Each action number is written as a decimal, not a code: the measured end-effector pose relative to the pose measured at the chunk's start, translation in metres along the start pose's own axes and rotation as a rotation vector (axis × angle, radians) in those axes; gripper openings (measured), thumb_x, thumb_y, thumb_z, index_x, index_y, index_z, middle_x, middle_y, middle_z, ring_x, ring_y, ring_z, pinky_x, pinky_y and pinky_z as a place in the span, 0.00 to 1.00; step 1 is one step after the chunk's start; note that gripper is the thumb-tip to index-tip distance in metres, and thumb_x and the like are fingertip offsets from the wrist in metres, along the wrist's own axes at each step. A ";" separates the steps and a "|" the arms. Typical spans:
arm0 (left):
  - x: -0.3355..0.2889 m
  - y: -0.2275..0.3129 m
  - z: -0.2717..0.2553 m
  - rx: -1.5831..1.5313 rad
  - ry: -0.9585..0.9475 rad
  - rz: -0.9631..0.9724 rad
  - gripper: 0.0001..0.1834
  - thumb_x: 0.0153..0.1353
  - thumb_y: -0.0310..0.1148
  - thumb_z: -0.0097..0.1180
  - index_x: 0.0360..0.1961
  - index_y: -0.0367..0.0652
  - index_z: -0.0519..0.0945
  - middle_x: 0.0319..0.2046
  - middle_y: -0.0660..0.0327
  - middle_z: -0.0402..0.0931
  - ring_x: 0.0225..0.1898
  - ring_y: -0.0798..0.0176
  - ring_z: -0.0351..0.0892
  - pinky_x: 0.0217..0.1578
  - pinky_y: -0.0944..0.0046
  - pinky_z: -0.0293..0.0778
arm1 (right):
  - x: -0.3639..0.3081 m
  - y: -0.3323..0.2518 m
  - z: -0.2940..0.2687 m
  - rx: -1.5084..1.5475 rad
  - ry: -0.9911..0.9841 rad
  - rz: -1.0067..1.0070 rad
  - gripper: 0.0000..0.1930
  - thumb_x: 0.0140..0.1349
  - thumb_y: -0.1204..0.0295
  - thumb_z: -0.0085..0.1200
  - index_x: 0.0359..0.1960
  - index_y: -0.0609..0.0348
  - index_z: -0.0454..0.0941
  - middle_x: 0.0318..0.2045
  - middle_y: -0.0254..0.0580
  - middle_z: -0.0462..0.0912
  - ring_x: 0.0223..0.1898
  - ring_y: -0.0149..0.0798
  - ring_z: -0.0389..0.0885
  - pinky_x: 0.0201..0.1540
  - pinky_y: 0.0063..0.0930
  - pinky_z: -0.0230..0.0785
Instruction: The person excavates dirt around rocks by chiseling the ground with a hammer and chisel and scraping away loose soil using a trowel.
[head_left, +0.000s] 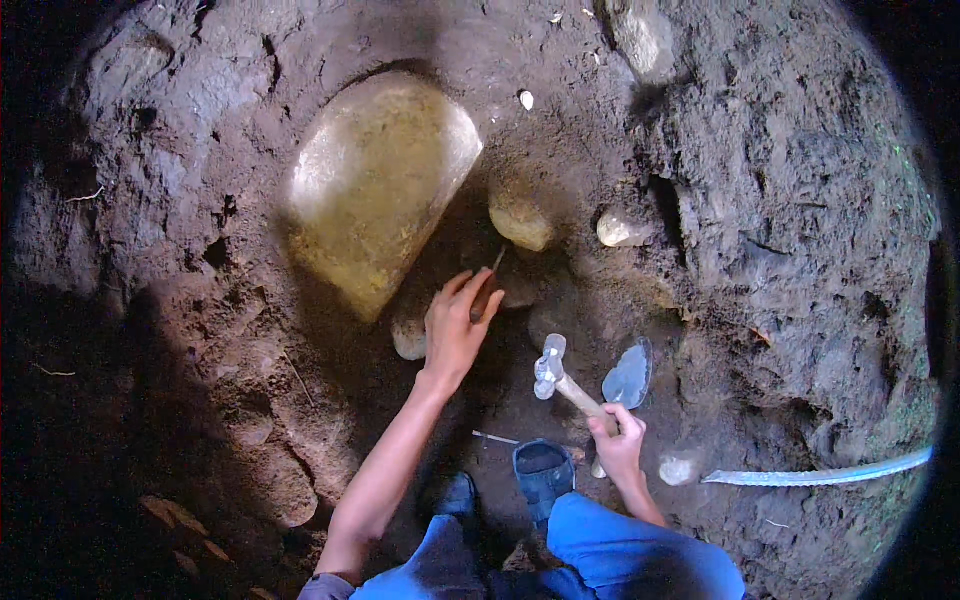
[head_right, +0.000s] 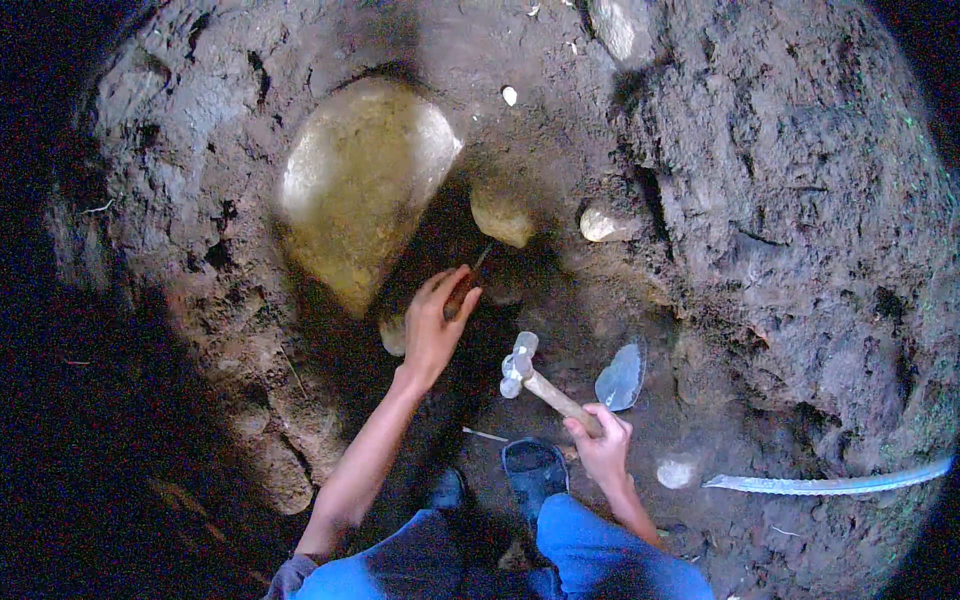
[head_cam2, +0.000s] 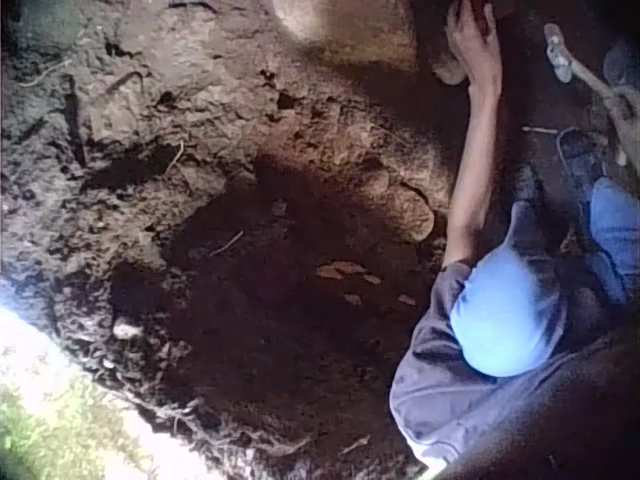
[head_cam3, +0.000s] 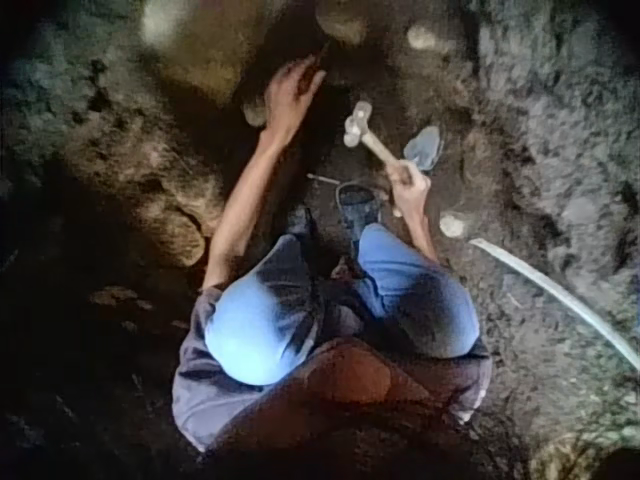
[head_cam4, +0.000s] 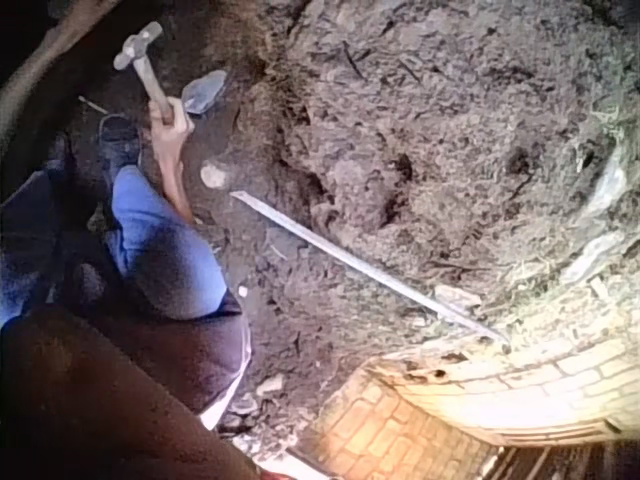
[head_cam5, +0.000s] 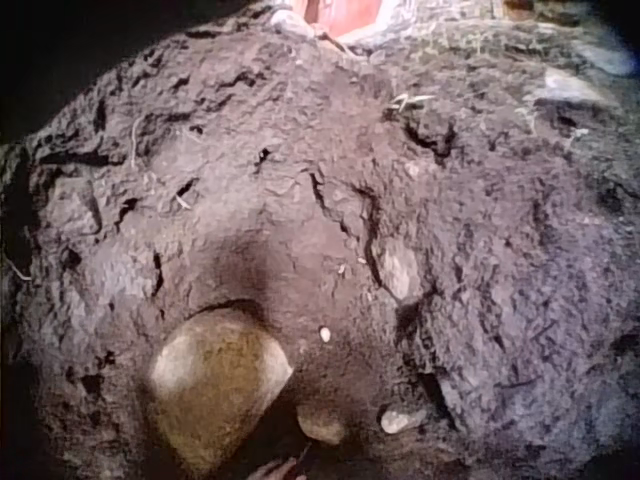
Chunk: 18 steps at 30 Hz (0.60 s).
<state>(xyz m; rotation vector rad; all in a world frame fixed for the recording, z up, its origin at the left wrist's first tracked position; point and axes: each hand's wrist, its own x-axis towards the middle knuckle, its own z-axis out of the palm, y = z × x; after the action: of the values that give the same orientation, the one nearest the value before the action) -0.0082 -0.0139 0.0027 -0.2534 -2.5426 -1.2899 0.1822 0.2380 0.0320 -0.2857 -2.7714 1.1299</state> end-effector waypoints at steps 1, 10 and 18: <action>0.000 -0.003 0.003 0.001 0.001 0.002 0.23 0.63 0.32 0.66 0.58 0.41 0.78 0.51 0.42 0.81 0.55 0.44 0.81 0.50 0.52 0.79 | 0.003 -0.001 0.001 -0.008 -0.008 -0.013 0.20 0.55 0.59 0.73 0.36 0.63 0.81 0.24 0.45 0.84 0.25 0.41 0.84 0.30 0.33 0.75; 0.018 -0.014 0.022 -0.405 -0.072 0.125 0.21 0.62 0.26 0.65 0.56 0.38 0.78 0.57 0.43 0.77 0.61 0.44 0.76 0.58 0.53 0.76 | 0.043 -0.057 -0.004 -0.092 -0.050 -0.523 0.24 0.54 0.49 0.70 0.34 0.58 0.82 0.26 0.46 0.85 0.26 0.47 0.86 0.29 0.37 0.78; 0.017 -0.020 0.019 -0.371 -0.101 0.166 0.20 0.62 0.25 0.64 0.55 0.36 0.77 0.58 0.45 0.77 0.60 0.46 0.77 0.58 0.53 0.77 | 0.063 -0.069 -0.003 -0.147 -0.110 -0.423 0.22 0.63 0.48 0.61 0.35 0.57 0.82 0.26 0.48 0.84 0.26 0.51 0.85 0.27 0.40 0.77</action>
<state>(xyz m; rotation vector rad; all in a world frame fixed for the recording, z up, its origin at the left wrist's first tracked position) -0.0329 -0.0100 -0.0177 -0.6055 -2.2828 -1.7094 0.1130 0.2063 0.0857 0.3464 -2.8180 0.8613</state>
